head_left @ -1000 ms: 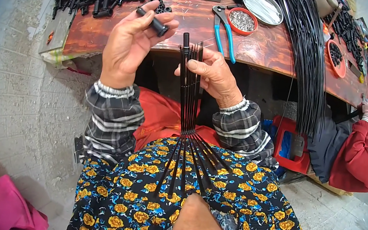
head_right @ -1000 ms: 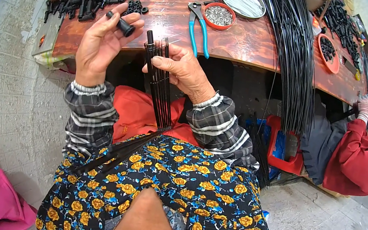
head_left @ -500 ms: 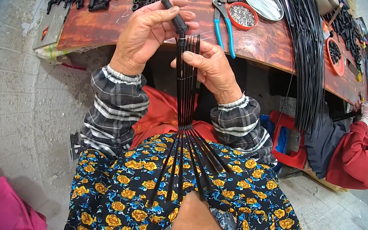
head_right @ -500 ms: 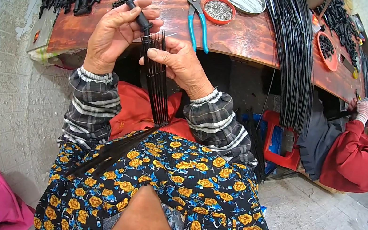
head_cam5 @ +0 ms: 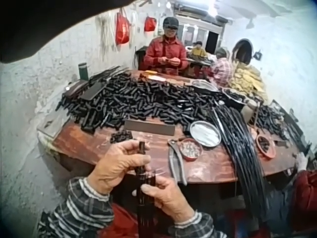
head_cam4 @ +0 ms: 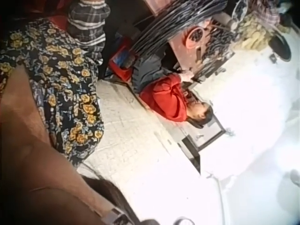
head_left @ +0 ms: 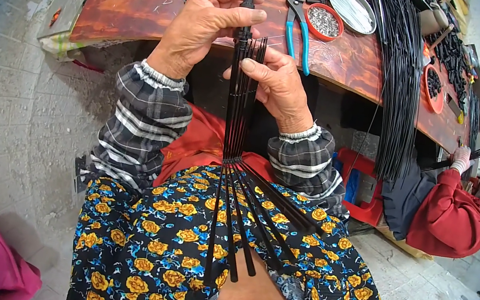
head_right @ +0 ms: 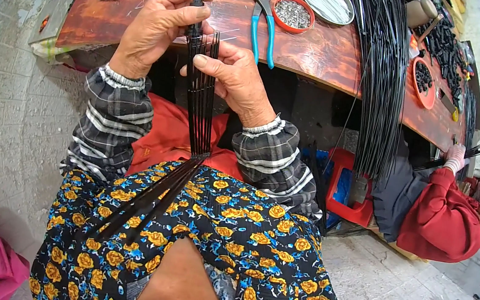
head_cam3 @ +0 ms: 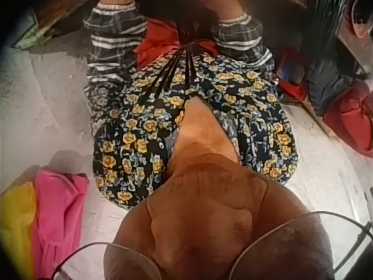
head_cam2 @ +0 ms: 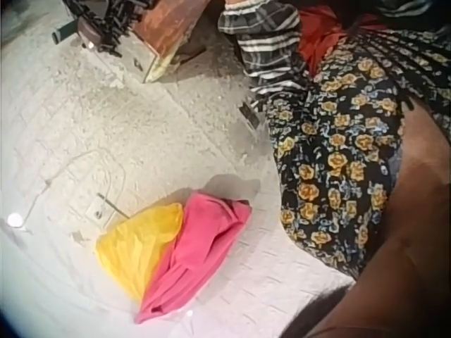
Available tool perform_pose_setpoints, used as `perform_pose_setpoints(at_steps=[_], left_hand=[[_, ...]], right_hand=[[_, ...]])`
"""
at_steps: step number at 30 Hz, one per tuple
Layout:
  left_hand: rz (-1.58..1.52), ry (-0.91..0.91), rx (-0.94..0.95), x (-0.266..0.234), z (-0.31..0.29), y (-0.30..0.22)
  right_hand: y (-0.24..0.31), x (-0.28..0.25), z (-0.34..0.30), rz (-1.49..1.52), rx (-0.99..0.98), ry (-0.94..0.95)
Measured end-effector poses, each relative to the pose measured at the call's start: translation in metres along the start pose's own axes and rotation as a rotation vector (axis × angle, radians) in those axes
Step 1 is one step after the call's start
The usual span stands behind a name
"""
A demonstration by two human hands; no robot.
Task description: Assembling and trimming small electrical cable components at a production workbench using pliers.
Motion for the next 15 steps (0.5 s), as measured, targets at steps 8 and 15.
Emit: perform_pose_setpoints(at_steps=[8,15], left_hand=[[-0.057,0.134,-0.014,-0.001,0.0,-0.001],[-0.087,0.097,0.004,-0.009,0.003,0.006]], right_hand=[[0.008,0.001,-0.002,-0.027,-0.03,-0.006],[0.007,0.005,0.0,-0.033,-0.017,-0.004]])
Point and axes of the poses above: each hand's wrist, its own z-axis towards the middle knuckle, its own x-axis out of the palm, y = z × x, the point moved 6 cm from there along z, towards the middle knuckle, and after that the axes turned 11 degrees about z, right-handed, at the moved point
